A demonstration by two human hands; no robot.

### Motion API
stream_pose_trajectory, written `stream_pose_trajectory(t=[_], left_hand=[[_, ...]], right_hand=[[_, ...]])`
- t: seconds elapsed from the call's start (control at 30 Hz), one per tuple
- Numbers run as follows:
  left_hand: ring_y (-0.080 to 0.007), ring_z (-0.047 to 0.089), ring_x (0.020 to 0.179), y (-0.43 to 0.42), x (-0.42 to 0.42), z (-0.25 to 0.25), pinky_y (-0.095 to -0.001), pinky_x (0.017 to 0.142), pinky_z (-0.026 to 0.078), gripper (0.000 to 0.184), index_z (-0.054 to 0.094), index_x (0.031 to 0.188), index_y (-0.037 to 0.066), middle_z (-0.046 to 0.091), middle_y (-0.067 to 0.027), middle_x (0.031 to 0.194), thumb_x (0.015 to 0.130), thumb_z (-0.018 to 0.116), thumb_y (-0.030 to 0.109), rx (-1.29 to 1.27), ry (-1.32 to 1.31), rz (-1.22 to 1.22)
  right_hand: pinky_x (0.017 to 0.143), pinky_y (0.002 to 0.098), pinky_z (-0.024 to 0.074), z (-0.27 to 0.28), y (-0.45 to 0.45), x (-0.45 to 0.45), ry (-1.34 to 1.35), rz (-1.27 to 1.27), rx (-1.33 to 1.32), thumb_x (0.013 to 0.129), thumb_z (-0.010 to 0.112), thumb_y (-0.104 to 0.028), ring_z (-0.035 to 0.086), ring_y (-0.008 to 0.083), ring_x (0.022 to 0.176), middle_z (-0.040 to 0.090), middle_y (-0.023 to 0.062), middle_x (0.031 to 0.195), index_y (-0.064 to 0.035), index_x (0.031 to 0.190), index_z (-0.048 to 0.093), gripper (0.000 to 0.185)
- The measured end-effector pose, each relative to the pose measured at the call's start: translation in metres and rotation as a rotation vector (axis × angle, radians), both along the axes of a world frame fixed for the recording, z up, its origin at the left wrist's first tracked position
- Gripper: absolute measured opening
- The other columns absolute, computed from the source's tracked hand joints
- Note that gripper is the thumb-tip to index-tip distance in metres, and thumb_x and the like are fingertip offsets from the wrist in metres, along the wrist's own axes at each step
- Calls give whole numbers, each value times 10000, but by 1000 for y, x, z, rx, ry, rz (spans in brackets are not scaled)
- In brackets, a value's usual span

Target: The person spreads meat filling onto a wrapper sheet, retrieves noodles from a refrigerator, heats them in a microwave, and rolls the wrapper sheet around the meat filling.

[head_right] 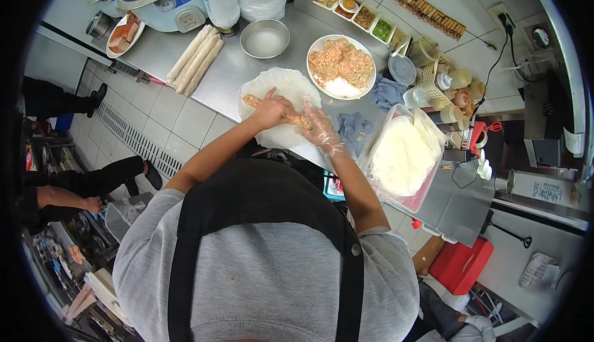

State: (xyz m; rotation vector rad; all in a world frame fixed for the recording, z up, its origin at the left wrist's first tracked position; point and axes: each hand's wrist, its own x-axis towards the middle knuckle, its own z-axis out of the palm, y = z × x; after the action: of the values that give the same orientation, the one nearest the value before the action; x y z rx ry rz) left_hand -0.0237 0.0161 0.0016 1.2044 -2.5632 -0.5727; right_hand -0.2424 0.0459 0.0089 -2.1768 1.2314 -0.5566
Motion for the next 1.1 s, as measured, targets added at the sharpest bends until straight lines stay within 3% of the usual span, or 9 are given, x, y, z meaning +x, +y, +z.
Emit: stream_pose_trajectory(t=[0.13, 0.2, 0.4, 0.57, 0.73, 0.8, 0.9, 1.03, 1.1], left_hand=[[-156, 579, 1035, -2, 1, 1, -570, 1083, 211, 315, 701, 1014, 282, 658, 43, 989, 702, 731, 319, 0, -30, -5], [-155, 585, 1026, -1, 2, 2, -572, 1084, 209, 284, 705, 990, 275, 661, 42, 987, 709, 729, 314, 55, 68, 31], [-178, 606, 961, -5, 16, -6, -572, 1078, 225, 223, 697, 878, 213, 661, 28, 931, 694, 737, 333, 155, 155, 34], [-220, 603, 953, -1, 17, 5, -510, 1058, 280, 291, 673, 884, 165, 648, 0, 945, 658, 761, 325, -41, 235, 93], [-213, 599, 832, 0, 66, 17, -343, 783, 477, 395, 596, 950, 52, 608, -62, 905, 683, 797, 265, -89, 650, 443], [-178, 579, 772, -6, 120, 17, -300, 698, 491, 357, 594, 957, 51, 591, -58, 887, 728, 783, 249, -203, 568, 604], [-187, 591, 743, -9, 231, 30, -321, 691, 498, 331, 589, 994, 62, 610, -69, 858, 780, 739, 265, -227, 319, 831], [-296, 646, 854, 7, 420, 29, -391, 753, 506, 424, 586, 1106, 93, 653, -138, 1023, 810, 672, 385, -324, -66, 979], [-304, 648, 882, 35, 492, 40, -400, 766, 501, 461, 589, 1115, 103, 670, -135, 987, 815, 644, 448, -95, -480, 1349]], right_hand=[[1082, 455, 311, -5, -3, -7, -80, -19, 196, 788, 695, -222, 542, 373, 1131, 615, 142, 1168, -188, 1449, 291, 776], [866, 364, 476, 3, -2, -1, 71, -44, -122, 789, 697, -157, 610, 290, 968, 663, 109, 1036, -156, 1422, 360, 717], [724, 358, 503, -1, -5, 23, -48, -21, -124, 762, 688, -83, 599, 243, 760, 663, 101, 899, -132, 1325, 507, 593], [807, 371, 480, 9, -5, 29, -98, -32, -43, 731, 717, -138, 578, 279, 869, 621, 138, 979, -139, 1398, 399, 739], [851, 455, 438, 6, -12, 26, -105, 11, -202, 679, 748, -253, 550, 355, 972, 584, 169, 1083, -140, 1439, 319, 880], [956, 431, 402, 12, -13, 26, 15, 50, -68, 717, 725, -346, 509, 381, 1075, 508, 226, 1246, -77, 1438, 293, 883], [844, 453, 436, -1, -14, 21, -18, 30, -118, 701, 721, -321, 535, 380, 924, 567, 197, 1047, -138, 1440, 317, 862], [836, 450, 437, -2, -15, 16, -54, 58, -135, 714, 703, -352, 533, 382, 922, 565, 203, 1032, -146, 1437, 325, 842], [913, 434, 417, 6, -15, 18, -35, 82, -80, 742, 689, -410, 527, 378, 1016, 563, 218, 1137, -80, 1417, 348, 825]])
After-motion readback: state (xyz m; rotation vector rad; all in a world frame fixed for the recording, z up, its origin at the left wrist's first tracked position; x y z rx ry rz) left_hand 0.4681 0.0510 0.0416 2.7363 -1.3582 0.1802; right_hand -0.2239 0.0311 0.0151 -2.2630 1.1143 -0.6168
